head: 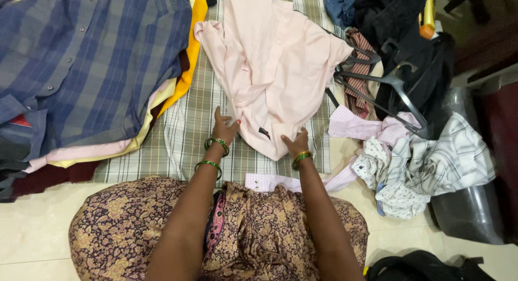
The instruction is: The person sits on the floor and hangs several shirts on hangers. They place a blue checkered shirt on a hanger, button it, and set it aside. They then repeat the process with a light pink shirt and a white checkered shirt, arranging each on a hanger.
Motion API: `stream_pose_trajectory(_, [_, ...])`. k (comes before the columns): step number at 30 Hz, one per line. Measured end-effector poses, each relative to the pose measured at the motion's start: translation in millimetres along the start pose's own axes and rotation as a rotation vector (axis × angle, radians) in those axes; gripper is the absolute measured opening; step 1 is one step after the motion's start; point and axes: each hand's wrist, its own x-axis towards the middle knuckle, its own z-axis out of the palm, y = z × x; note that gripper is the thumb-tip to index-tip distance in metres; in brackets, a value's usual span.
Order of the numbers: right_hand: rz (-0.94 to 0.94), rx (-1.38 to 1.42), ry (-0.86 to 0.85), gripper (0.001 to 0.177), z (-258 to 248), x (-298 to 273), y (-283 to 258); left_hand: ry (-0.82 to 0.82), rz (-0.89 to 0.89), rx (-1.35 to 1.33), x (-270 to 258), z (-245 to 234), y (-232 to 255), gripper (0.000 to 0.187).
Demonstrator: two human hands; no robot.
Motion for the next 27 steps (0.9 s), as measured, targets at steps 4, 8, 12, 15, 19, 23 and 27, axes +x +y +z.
stream_pose_trajectory(4, [0.177,0.266,-0.127,0.095,-6,-2,0,-0.013,0.001,0.101,-19,1,29,0.075])
stream_pose_trajectory(8, [0.29,0.35,-0.057,0.078,-20,-17,-5,0.063,-0.023,0.319,-46,-36,93,0.044])
stream_pose_trajectory(12, [0.213,0.196,0.022,0.067,-29,-43,-7,-0.01,0.149,0.748,-88,-76,136,0.029])
stream_pose_trajectory(15, [0.311,0.317,-0.195,0.066,-20,-75,-14,-0.272,-0.077,1.014,-125,-86,130,0.035])
stream_pose_trajectory(19, [0.299,0.064,-0.348,0.072,8,-107,-31,-0.245,-0.207,1.099,-149,-84,93,0.051])
stream_pose_trajectory(23, [0.205,-0.016,-0.258,0.075,14,-121,-56,-0.338,-0.226,1.054,-142,-68,78,0.078])
stream_pose_trajectory(27, [-0.004,-0.221,-0.241,0.08,-1,-127,-99,-0.411,-0.115,1.008,-134,-56,86,0.085])
